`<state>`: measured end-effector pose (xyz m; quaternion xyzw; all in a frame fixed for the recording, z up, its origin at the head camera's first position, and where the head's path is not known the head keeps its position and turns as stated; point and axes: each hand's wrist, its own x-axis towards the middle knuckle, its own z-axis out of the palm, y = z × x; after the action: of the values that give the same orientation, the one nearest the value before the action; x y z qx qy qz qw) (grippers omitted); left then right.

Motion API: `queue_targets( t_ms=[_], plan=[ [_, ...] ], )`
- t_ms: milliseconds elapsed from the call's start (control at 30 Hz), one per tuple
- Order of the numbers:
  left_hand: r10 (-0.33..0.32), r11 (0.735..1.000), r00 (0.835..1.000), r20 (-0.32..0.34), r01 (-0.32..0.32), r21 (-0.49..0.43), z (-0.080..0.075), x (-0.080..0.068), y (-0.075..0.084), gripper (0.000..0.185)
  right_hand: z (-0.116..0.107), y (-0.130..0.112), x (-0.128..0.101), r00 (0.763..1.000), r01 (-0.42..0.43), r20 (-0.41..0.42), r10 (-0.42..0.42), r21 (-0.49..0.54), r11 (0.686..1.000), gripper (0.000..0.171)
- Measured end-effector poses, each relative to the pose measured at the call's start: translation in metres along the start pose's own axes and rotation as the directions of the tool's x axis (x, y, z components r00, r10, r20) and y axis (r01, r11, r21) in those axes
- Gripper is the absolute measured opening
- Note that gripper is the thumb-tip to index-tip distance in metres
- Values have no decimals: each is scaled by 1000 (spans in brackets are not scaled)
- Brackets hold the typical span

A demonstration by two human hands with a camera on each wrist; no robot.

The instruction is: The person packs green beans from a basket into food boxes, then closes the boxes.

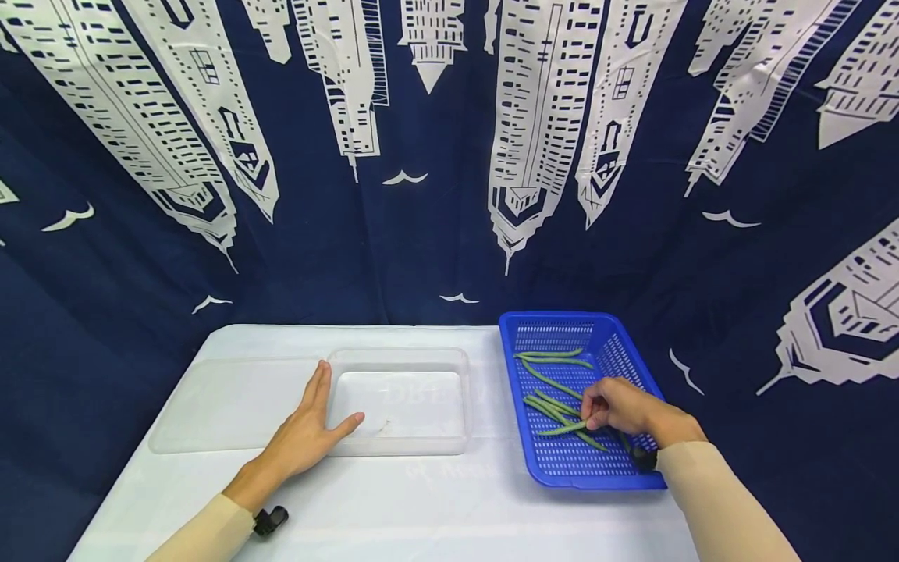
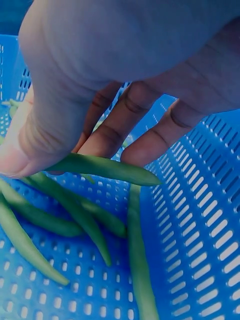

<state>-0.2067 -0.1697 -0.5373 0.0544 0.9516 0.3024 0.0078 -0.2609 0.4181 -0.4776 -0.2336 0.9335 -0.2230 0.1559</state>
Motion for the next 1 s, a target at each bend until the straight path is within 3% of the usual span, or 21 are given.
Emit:
queue_targets(
  t_ms=[267,767,1000],
  plan=[
    [-3,1000,1000,-1,3,-6,1,1,-1,127,-3,-7,3,998,14,-64,-19,-65,998,16],
    [13,1000,1000,-13,-13,-4,1,3,4,127,-19,-29,1,988,12,-151,-25,-86,996,10],
    [8,1000,1000,-12,-8,10,1,-1,2,125,-28,-44,8,987,51,-151,-62,-81,995,10]
  ],
)
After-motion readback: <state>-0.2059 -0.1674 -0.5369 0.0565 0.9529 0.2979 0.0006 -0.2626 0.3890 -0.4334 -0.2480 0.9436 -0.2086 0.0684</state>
